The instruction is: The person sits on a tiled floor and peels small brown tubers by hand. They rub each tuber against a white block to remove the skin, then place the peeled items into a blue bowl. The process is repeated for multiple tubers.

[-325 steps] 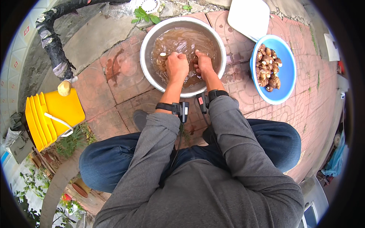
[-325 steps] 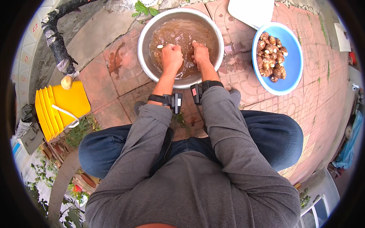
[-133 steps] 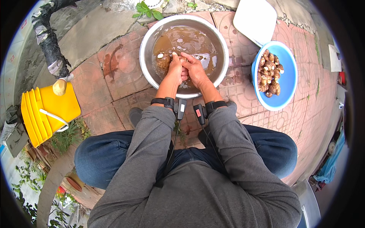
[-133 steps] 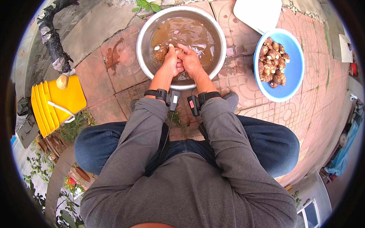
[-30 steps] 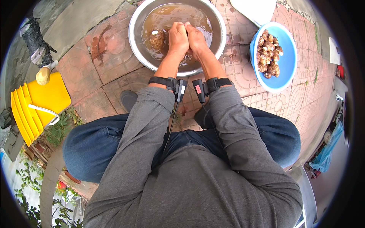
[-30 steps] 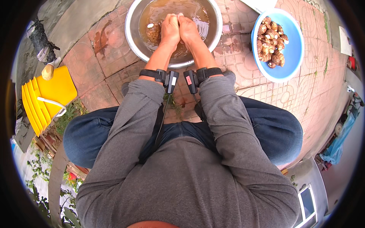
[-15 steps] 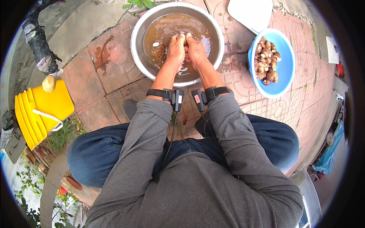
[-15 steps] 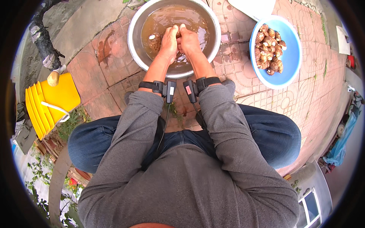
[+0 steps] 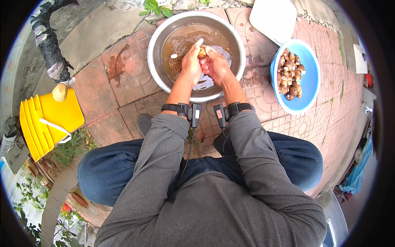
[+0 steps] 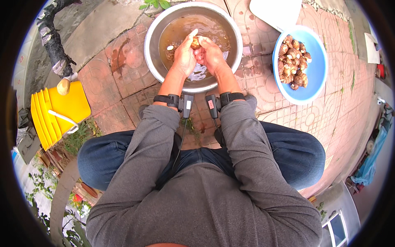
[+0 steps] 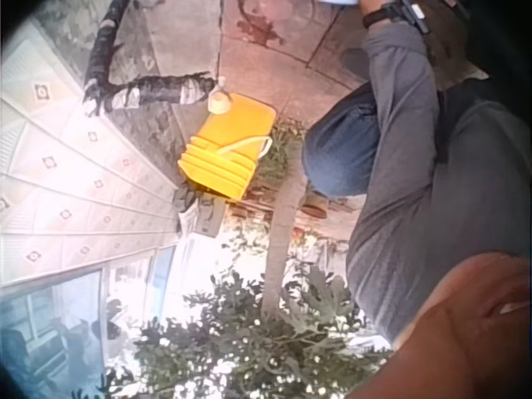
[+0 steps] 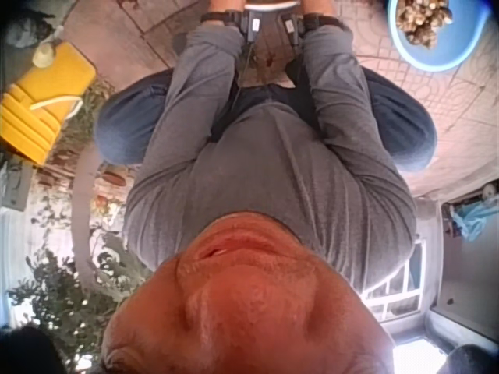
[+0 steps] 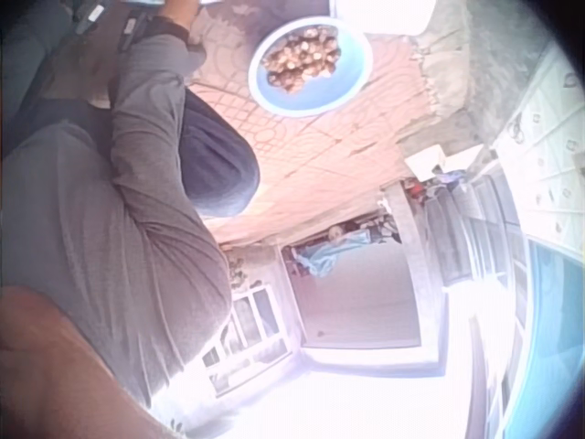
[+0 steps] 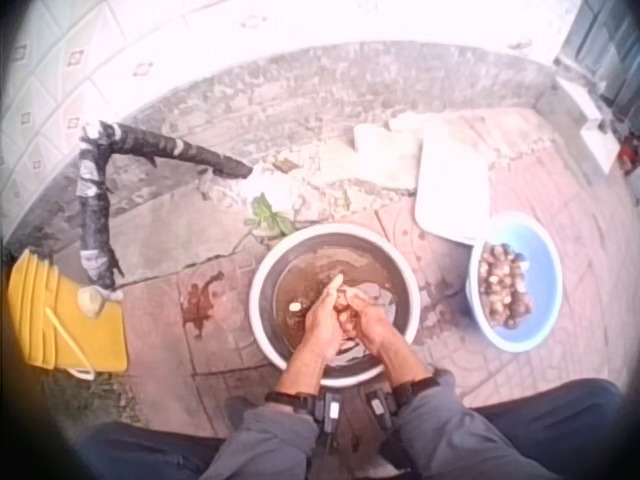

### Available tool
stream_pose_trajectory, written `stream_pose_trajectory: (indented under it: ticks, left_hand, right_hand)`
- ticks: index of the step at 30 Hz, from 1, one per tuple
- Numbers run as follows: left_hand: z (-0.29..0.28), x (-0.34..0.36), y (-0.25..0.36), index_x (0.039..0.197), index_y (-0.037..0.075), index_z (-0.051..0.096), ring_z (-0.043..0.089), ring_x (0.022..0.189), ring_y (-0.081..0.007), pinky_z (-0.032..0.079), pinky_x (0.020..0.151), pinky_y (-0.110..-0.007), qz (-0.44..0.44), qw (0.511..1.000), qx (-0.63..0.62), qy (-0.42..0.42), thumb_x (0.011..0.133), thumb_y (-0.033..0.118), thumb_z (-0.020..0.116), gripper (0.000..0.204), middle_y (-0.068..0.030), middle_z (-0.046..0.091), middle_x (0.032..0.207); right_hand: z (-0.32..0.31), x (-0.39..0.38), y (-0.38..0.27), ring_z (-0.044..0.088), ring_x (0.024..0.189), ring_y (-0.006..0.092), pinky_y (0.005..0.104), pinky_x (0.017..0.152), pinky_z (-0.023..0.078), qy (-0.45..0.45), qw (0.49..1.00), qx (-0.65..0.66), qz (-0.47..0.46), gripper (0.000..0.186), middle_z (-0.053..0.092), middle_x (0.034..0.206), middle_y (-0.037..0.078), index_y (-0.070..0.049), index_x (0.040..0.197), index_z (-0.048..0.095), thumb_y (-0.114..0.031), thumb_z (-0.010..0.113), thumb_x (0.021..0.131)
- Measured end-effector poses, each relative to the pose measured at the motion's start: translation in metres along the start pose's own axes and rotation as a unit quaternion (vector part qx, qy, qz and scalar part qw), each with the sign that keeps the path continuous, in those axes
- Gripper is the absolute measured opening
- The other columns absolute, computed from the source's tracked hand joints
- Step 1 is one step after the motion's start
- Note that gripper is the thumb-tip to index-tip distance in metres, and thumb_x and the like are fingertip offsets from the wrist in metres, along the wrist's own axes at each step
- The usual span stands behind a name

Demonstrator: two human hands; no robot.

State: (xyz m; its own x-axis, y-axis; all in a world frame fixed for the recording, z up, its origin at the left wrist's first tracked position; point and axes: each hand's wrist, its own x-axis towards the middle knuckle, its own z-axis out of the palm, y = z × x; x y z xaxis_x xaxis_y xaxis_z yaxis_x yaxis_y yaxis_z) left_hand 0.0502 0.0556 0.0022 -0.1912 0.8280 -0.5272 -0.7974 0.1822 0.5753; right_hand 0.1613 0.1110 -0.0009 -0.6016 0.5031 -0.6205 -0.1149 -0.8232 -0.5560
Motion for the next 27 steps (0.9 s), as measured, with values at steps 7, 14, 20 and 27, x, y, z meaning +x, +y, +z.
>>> stream_pose_trajectory:
  ticks: [7, 14, 20, 27]
  left_hand:
    - [-0.002, -0.008, 0.003, 0.156, 0.010, 0.033, 0.046, 0.084, -0.0119, 0.044, 0.075, -0.028, 0.010, 0.999, 0.024, -0.041, 0.100, 0.013, 0.052, 0.060, -0.0029, 0.055, 0.113]
    - [-0.006, -0.006, -0.008, 0.161, 0.007, 0.013, 0.052, 0.126, -0.0210, 0.043, 0.105, -0.032, 0.080, 0.922, 0.372, -0.066, 0.093, 0.001, 0.063, 0.085, -0.0144, 0.047, 0.145]
    - [-0.019, -0.011, -0.005, 0.160, 0.006, 0.018, 0.056, 0.119, -0.0182, 0.046, 0.101, -0.031, 0.017, 0.976, 0.203, -0.074, 0.089, -0.006, 0.063, 0.085, -0.0100, 0.052, 0.139]
    - [-0.024, -0.007, -0.005, 0.155, 0.002, 0.033, 0.056, 0.121, -0.0166, 0.045, 0.102, -0.030, 0.034, 0.966, 0.243, -0.086, 0.091, -0.002, 0.065, 0.072, -0.0087, 0.055, 0.137]
  right_hand:
    - [-0.009, -0.001, -0.009, 0.065, 0.070, 0.0161, 0.0274, 0.060, 0.053, -0.006, 0.997, 0.061, 0.048, 0.028, 0.068, 0.086, 0.009, -0.010, 0.116, 0.061, -0.031, 0.049, 0.103]
    - [-0.002, 0.014, -0.013, 0.068, 0.071, 0.0190, 0.0340, 0.056, 0.058, 0.123, 0.984, -0.112, 0.063, 0.026, 0.070, 0.091, 0.008, -0.009, 0.106, 0.065, -0.032, 0.053, 0.102]
    - [-0.022, 0.001, -0.015, 0.071, 0.094, 0.0247, 0.0389, 0.080, 0.061, -0.047, 0.992, 0.056, 0.103, 0.035, 0.070, 0.112, 0.014, -0.004, 0.129, 0.060, -0.028, 0.047, 0.106]
    - [-0.021, -0.002, -0.021, 0.072, 0.087, 0.0237, 0.0342, 0.077, 0.062, 0.025, 0.994, 0.000, 0.111, 0.037, 0.071, 0.107, 0.016, -0.003, 0.125, 0.062, -0.029, 0.061, 0.100]
